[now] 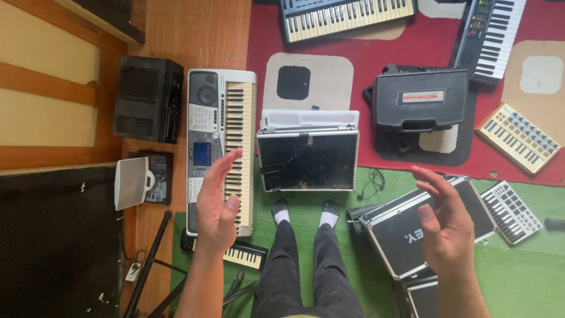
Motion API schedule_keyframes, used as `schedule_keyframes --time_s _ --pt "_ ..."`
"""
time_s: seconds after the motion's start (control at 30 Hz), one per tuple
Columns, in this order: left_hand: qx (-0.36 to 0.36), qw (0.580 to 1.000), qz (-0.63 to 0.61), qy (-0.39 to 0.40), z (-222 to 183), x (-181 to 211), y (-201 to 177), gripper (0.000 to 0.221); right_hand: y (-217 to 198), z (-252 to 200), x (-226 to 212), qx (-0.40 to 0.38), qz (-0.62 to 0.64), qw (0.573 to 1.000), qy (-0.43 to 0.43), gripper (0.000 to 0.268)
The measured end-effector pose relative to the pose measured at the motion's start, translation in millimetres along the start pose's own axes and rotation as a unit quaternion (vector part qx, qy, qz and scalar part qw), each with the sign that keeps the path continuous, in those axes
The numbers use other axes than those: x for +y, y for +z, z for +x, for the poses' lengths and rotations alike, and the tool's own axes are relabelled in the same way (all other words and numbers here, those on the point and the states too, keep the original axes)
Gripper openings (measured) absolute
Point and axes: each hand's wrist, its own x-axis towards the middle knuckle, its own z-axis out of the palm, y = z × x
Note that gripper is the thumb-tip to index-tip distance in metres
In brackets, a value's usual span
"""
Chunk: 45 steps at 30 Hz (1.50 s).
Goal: The person picks up a silver hard case and carries it to a table. They open the case, place a white foam insert into it, and then place two microphones into the slots of the foam insert.
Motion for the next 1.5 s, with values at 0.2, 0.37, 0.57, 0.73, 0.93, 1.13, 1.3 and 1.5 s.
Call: schedule_keyframes --time_s 0.2,0.37,0.57,0.73,0.93,1.13,1.3,1.5 --pt "-0.027 0.999 0.017 -0.009 20 -50 4 0.065 17 16 42 -0.007 -0.024 0.999 0.029 0.049" --pt "0.003 0.997 -0.036 -0.063 38 -166 13 0.065 30 31 127 0.014 -0.042 0.997 0.06 0.05" --pt "0.047 0.988 -0.065 -0.134 20 -368 27 0.056 55 33 291 0.03 0.001 0.985 0.172 0.045" --pt "0.085 0.971 -0.039 -0.219 -10 -524 25 0.05 63 23 436 0.076 0.017 0.951 0.298 0.047" --pt "0.121 0.924 0.04 -0.359 -21 -619 16 0.053 68 18 578 0.102 0.021 0.919 0.379 0.061" --pt "0.156 0.877 -0.031 -0.454 -4 -684 19 0.067 94 25 660 0.048 0.017 0.902 0.428 0.077" --pt "0.17 0.833 -0.127 -0.512 0 -730 42 0.083 111 30 701 0.047 0.044 0.887 0.457 0.091" --pt "0.158 0.834 -0.234 -0.474 4 -755 63 0.087 128 28 726 0.021 0.162 0.885 0.436 0.094"
